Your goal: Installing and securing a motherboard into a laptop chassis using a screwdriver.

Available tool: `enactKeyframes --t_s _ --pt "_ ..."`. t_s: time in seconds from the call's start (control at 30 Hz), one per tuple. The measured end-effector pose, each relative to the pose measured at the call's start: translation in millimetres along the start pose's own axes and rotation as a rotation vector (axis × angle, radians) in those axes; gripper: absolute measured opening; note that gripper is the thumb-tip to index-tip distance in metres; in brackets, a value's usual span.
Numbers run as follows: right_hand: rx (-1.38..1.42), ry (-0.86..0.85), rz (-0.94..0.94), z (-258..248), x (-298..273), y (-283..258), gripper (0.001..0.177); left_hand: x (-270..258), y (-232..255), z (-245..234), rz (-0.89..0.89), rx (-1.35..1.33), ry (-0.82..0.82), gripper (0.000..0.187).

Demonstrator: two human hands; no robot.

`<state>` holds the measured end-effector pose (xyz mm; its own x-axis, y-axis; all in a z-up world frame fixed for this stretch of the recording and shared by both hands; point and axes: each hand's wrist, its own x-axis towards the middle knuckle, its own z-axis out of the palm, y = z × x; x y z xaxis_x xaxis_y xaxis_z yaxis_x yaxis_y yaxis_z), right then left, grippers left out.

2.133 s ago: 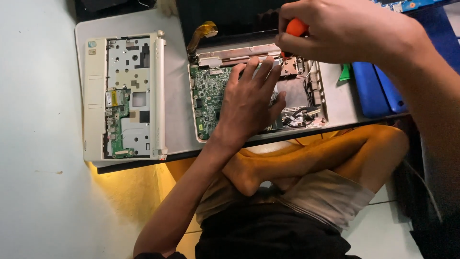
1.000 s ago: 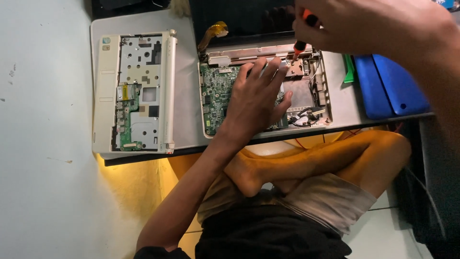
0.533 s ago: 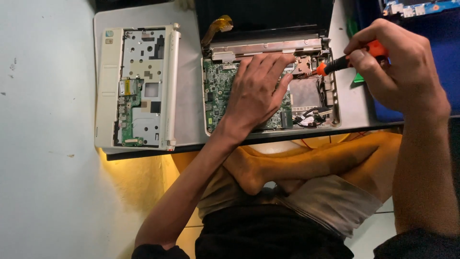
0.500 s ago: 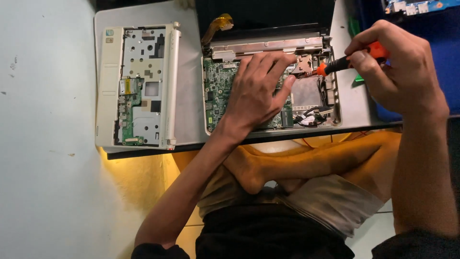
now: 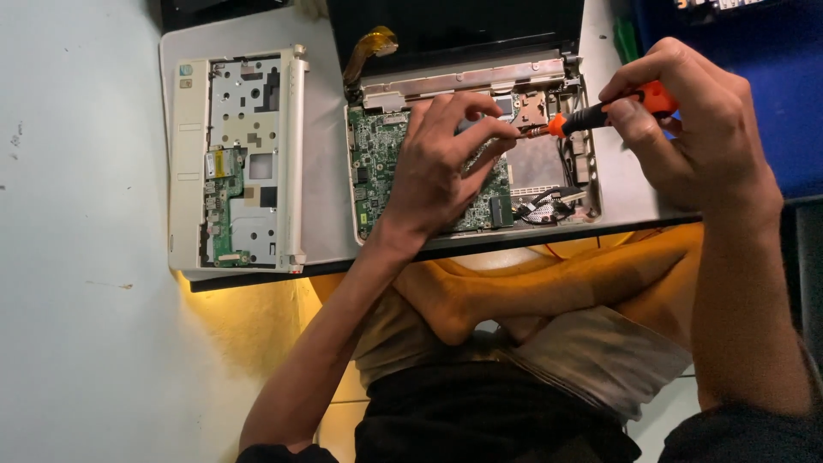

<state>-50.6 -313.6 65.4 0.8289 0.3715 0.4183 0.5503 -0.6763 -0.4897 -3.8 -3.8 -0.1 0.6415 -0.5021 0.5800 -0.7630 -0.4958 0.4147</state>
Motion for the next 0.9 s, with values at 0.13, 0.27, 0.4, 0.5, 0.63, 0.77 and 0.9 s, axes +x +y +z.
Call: enactKeyframes --t_s 0.13,0.27,0.4,0.5,0.63,0.77,0.9 --pt "0.091 0.050 0.036 4 -8 2 0.016 -3 -7 -4 -0.144 -0.258 0.060 0.019" --pt "0.187 0.124 0.121 15 -15 -1 0.020 -2 -6 -9 -0.278 -0.419 0.008 0.015" --pt "0.212 0.150 0.152 27 -17 5 0.026 1 -3 -15 -0.352 -0.527 0.026 0.015" --pt "0.265 0.147 0.146 31 -15 5 0.026 2 0 -16 -0.390 -0.540 0.030 0.014" --pt "0.279 0.207 0.175 30 -15 1 0.024 5 6 -22 -0.401 -0.548 0.027 0.012" --pt "0.261 0.187 0.130 32 -14 7 0.025 5 4 -20 -0.382 -0.511 0.003 0.014" --pt "0.296 0.173 0.155 32 -14 4 0.026 6 4 -20 -0.398 -0.515 -0.029 0.017"
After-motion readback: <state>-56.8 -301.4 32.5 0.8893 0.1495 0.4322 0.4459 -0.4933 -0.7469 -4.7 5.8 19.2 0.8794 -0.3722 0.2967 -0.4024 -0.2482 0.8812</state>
